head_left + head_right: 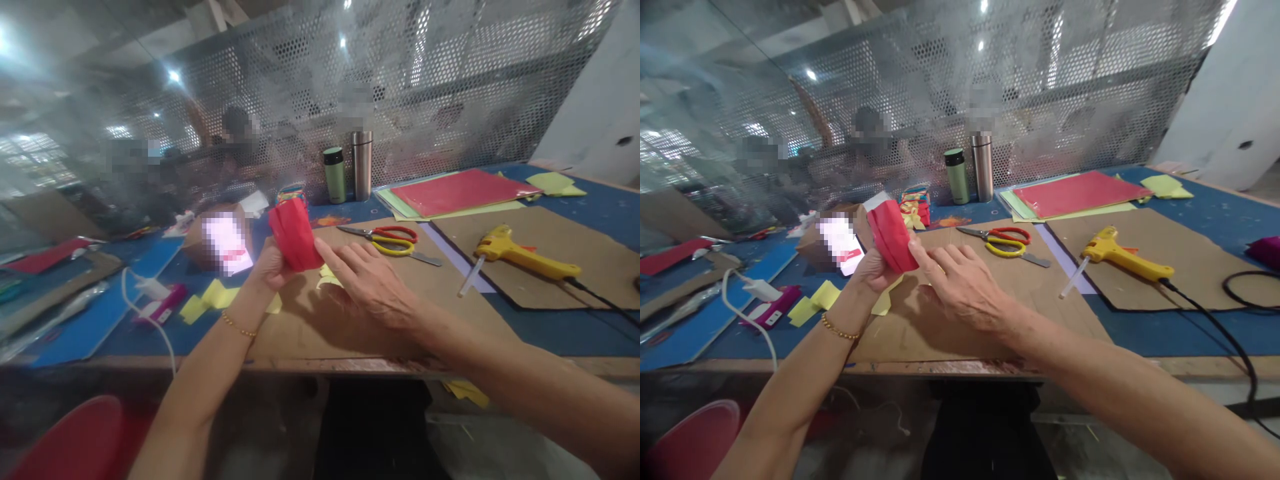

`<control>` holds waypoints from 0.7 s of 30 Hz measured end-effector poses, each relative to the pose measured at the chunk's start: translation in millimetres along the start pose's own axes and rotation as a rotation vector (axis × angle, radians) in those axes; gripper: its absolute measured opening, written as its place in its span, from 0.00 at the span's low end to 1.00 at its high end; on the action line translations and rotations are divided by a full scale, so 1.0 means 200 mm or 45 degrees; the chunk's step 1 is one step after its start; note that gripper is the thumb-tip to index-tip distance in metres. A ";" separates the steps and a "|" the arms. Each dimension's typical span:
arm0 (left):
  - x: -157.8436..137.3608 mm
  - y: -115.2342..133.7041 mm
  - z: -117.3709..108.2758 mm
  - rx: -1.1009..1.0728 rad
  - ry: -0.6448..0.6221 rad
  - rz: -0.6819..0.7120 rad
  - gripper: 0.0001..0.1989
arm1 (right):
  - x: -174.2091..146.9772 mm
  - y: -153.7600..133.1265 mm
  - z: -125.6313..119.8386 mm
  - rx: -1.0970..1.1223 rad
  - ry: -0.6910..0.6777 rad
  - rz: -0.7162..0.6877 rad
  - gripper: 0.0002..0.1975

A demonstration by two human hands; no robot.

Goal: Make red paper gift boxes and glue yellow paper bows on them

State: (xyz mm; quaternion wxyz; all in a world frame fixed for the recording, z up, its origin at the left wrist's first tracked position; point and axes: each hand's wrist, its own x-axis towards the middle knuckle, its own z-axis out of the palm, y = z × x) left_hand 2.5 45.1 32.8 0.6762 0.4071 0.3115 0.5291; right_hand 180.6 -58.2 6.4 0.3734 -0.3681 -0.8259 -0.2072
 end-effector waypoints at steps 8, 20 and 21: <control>-0.01 0.00 -0.02 0.027 -0.088 -0.005 0.10 | 0.00 0.00 0.00 -0.024 -0.023 0.004 0.26; -0.05 0.02 0.06 0.028 0.022 0.008 0.11 | 0.00 0.04 0.01 0.311 -0.056 0.140 0.31; -0.06 0.02 0.07 0.028 0.025 0.012 0.11 | 0.00 0.03 0.00 0.345 -0.065 0.147 0.31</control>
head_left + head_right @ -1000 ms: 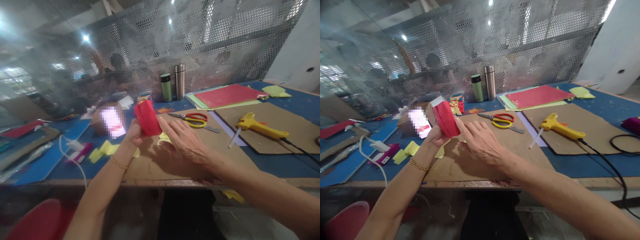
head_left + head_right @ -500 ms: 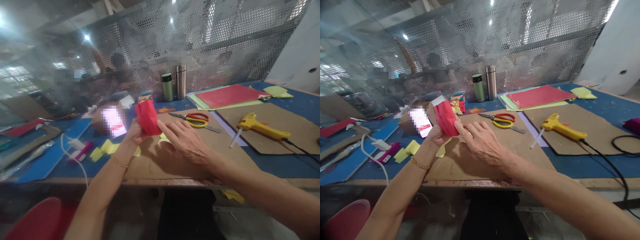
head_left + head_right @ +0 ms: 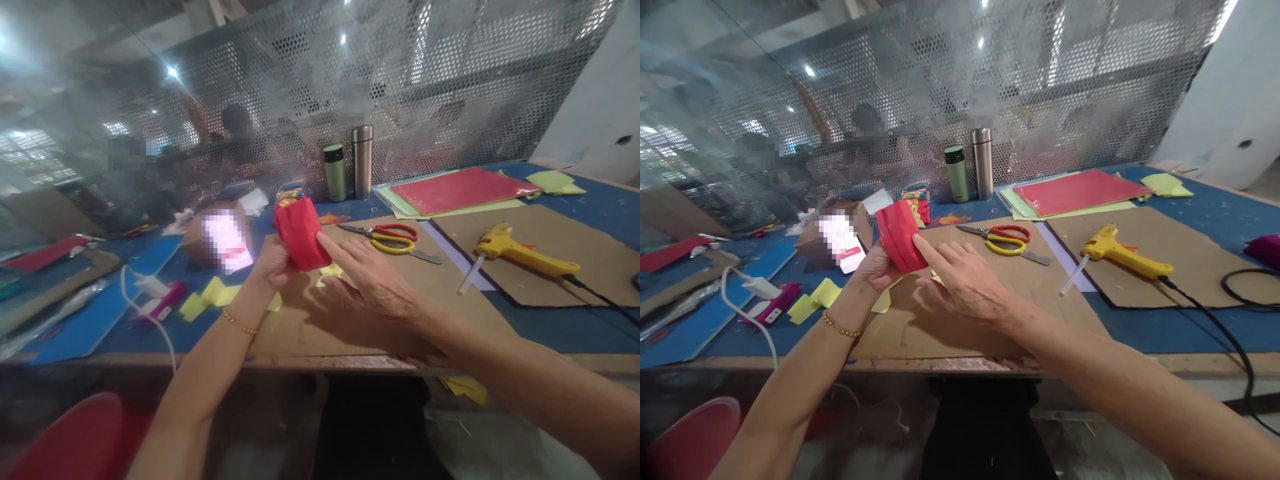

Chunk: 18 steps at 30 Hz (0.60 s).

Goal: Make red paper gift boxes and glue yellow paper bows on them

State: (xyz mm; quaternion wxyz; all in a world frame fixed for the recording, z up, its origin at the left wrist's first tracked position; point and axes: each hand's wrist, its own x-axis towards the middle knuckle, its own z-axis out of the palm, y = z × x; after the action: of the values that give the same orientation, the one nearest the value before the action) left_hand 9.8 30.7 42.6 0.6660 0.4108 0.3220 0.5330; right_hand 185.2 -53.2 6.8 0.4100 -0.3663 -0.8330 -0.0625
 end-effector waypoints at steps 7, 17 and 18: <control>0.01 0.00 -0.03 0.021 0.025 -0.053 0.09 | -0.01 -0.05 -0.04 0.258 -0.056 0.108 0.33; -0.01 -0.01 -0.03 0.036 -0.161 -0.140 0.09 | 0.00 0.01 -0.03 0.285 0.002 0.092 0.31; -0.01 -0.01 -0.03 0.033 -0.166 -0.150 0.08 | 0.00 0.01 -0.03 0.289 0.000 0.095 0.31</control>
State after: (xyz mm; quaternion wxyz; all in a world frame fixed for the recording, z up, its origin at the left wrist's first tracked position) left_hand 5.4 29.4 37.8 0.7104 0.4336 0.3086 0.4606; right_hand 189.9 -54.6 11.1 0.4509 -0.3480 -0.8205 0.0476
